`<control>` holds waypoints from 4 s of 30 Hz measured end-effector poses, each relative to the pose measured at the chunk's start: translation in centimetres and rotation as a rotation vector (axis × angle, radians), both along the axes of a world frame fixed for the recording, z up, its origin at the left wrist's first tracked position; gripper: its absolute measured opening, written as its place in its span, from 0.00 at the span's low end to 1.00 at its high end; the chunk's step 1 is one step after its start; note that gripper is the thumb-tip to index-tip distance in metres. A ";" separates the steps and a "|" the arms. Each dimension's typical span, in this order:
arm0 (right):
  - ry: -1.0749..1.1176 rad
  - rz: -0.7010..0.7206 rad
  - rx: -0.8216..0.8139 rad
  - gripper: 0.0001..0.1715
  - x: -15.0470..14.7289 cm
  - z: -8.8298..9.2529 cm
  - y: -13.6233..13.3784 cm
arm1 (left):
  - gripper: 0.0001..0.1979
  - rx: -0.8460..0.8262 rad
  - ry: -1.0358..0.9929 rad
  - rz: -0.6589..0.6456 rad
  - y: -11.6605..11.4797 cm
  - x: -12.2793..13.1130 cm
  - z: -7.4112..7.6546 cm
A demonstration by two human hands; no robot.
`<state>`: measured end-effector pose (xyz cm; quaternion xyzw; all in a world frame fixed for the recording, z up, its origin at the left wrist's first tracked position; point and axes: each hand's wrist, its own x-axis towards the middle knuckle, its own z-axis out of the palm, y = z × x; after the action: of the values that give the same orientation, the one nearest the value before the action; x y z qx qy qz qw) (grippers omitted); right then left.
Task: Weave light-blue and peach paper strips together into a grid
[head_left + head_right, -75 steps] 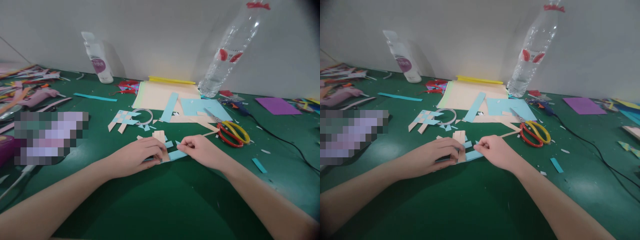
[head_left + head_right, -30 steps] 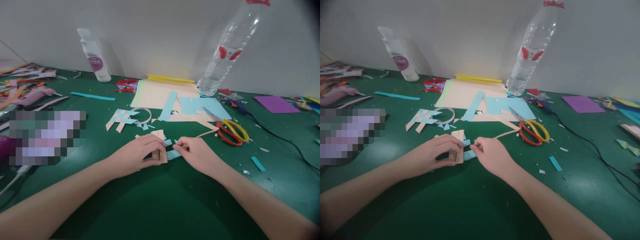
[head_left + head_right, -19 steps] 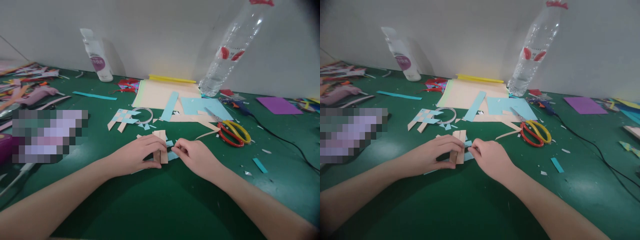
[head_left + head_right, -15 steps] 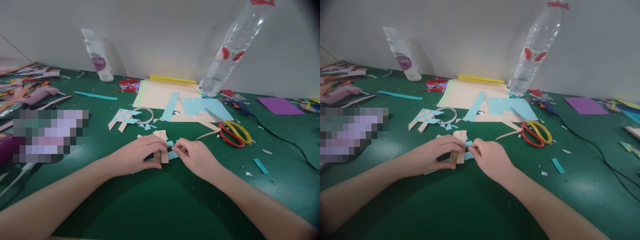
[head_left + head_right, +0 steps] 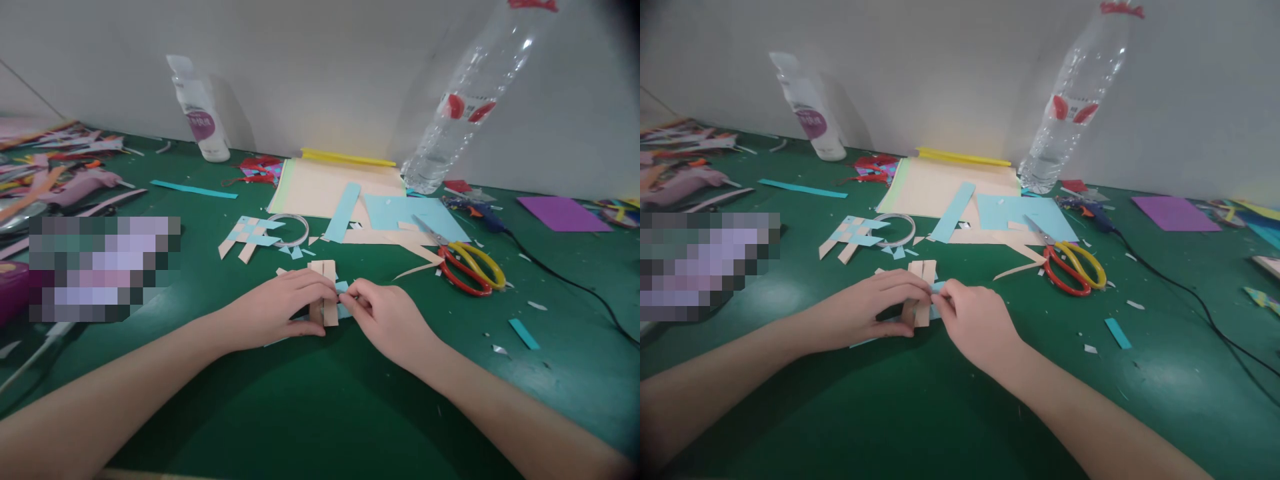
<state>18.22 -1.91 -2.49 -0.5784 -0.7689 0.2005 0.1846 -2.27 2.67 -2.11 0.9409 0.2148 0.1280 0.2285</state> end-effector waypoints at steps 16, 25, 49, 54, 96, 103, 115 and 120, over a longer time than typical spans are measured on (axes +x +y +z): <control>0.230 0.300 -0.072 0.20 3.8 1.5 1.6 | 0.10 -0.042 0.057 0.012 -0.3 -0.2 0.3; 0.268 0.365 -0.075 0.07 3.6 0.7 1.8 | 0.17 -0.080 0.070 0.014 -0.3 -0.7 0.8; -0.014 0.467 0.284 0.10 2.4 0.0 1.0 | 0.18 -0.053 0.016 0.000 -0.3 -0.6 0.7; 0.199 0.304 0.278 0.12 3.6 0.9 1.4 | 0.17 -0.029 0.043 0.016 -0.3 -0.6 0.8; -0.176 0.513 0.495 0.14 2.1 -0.6 0.8 | 0.17 -0.045 0.049 -0.003 -0.4 -0.7 0.8; -0.020 0.374 0.439 0.18 2.4 -0.3 0.8 | 0.19 -0.027 0.047 0.020 -0.4 -0.7 1.0; 0.067 0.304 0.090 0.13 2.3 0.1 0.8 | 0.05 0.273 0.071 0.008 0.5 -1.7 1.9; 0.084 0.341 0.127 0.09 2.2 0.2 0.8 | 0.06 0.282 0.105 -0.027 0.5 -2.0 1.8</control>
<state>20.44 -1.16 -2.30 -0.4181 -0.8585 0.2039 0.2160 -4.23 3.18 -0.30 0.9719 0.1936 0.1044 0.0844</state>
